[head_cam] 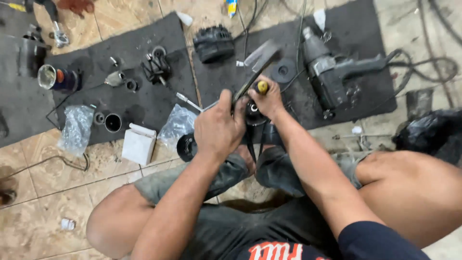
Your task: Disassembling a mechanical component using a hammer and a punch on a floor workspace.
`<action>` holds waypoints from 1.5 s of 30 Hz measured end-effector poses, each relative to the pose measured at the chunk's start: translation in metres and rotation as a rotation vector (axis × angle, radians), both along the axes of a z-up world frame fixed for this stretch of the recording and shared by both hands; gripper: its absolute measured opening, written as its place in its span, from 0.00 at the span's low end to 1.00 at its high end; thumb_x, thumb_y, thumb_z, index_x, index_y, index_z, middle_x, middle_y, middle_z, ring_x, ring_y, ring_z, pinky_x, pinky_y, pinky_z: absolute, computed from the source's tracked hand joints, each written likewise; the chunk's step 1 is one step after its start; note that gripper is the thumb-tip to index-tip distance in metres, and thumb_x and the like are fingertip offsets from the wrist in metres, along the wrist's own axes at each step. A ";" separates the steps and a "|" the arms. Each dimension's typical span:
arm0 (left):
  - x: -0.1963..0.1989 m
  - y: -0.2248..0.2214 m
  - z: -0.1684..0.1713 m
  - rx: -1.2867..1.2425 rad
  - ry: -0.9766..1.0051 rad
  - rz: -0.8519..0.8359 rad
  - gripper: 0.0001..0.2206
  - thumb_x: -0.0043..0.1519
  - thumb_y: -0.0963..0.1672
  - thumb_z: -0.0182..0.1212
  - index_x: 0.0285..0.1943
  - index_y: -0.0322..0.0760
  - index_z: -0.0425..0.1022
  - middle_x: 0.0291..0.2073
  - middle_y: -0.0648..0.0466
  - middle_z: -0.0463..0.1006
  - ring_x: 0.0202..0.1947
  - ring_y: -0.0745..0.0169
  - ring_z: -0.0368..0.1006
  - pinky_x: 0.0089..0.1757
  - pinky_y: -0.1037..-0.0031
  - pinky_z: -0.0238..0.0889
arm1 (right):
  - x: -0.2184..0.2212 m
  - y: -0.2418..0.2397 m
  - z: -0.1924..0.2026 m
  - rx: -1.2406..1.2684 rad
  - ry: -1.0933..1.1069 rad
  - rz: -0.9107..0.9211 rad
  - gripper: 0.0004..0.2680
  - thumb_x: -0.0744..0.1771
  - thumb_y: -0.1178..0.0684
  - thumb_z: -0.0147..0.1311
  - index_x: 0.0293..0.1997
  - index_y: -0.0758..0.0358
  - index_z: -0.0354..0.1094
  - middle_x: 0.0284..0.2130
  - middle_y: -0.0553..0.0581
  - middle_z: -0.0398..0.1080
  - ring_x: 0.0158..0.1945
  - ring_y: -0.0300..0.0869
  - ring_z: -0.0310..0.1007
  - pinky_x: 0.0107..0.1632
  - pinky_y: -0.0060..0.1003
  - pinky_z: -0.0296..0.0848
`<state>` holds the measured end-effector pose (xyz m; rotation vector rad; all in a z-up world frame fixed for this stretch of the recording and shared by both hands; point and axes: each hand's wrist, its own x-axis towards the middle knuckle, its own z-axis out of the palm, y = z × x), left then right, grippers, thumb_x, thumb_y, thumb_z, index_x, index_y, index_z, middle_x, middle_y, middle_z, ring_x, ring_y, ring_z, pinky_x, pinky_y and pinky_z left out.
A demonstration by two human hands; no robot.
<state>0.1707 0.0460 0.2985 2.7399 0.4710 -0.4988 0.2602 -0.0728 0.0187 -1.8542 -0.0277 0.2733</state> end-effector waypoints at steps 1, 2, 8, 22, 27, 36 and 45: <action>-0.001 -0.002 0.008 -0.039 -0.301 -0.069 0.18 0.68 0.57 0.43 0.42 0.43 0.65 0.21 0.41 0.76 0.30 0.29 0.78 0.35 0.45 0.69 | 0.003 0.004 -0.003 -0.020 0.009 -0.028 0.07 0.59 0.55 0.64 0.35 0.57 0.72 0.31 0.59 0.74 0.40 0.50 0.75 0.45 0.46 0.71; -0.006 -0.010 0.015 -0.095 -0.586 -0.128 0.14 0.68 0.54 0.46 0.42 0.43 0.66 0.17 0.45 0.72 0.25 0.35 0.77 0.29 0.50 0.69 | -0.003 -0.001 -0.008 -0.056 0.035 -0.052 0.10 0.57 0.53 0.64 0.35 0.62 0.71 0.32 0.66 0.73 0.42 0.56 0.76 0.45 0.51 0.71; -0.028 0.011 -0.056 0.027 0.023 -0.043 0.20 0.66 0.59 0.48 0.45 0.43 0.67 0.23 0.38 0.79 0.32 0.23 0.78 0.36 0.39 0.69 | 0.010 -0.008 0.009 -0.202 0.215 0.135 0.19 0.58 0.57 0.72 0.51 0.61 0.70 0.48 0.59 0.76 0.56 0.56 0.76 0.56 0.54 0.77; -0.038 0.029 -0.064 0.045 -0.084 -0.037 0.17 0.69 0.55 0.47 0.39 0.42 0.66 0.21 0.38 0.77 0.29 0.28 0.79 0.33 0.43 0.69 | 0.007 -0.020 0.001 0.132 -0.116 0.172 0.02 0.60 0.58 0.60 0.30 0.57 0.73 0.25 0.53 0.75 0.34 0.43 0.76 0.42 0.38 0.72; -0.049 0.023 -0.038 -0.019 -0.097 0.033 0.21 0.68 0.57 0.44 0.40 0.39 0.67 0.21 0.34 0.78 0.29 0.23 0.78 0.35 0.39 0.70 | 0.000 -0.017 0.012 0.048 -0.079 0.194 0.07 0.60 0.53 0.66 0.32 0.54 0.69 0.26 0.49 0.71 0.33 0.37 0.67 0.41 0.37 0.67; -0.042 0.015 -0.019 0.108 -0.517 -0.101 0.15 0.65 0.59 0.47 0.49 0.56 0.69 0.28 0.62 0.73 0.35 0.59 0.78 0.33 0.64 0.72 | -0.030 0.020 0.015 -0.030 -0.070 -0.270 0.16 0.65 0.53 0.70 0.49 0.67 0.64 0.40 0.63 0.71 0.48 0.53 0.71 0.54 0.56 0.66; -0.023 0.028 -0.062 -0.072 0.038 -0.165 0.14 0.61 0.53 0.48 0.44 0.44 0.65 0.44 0.44 0.82 0.35 0.30 0.80 0.38 0.41 0.73 | -0.036 0.032 0.025 -0.082 -0.104 -0.284 0.10 0.62 0.48 0.73 0.33 0.56 0.72 0.29 0.56 0.78 0.37 0.46 0.77 0.48 0.39 0.74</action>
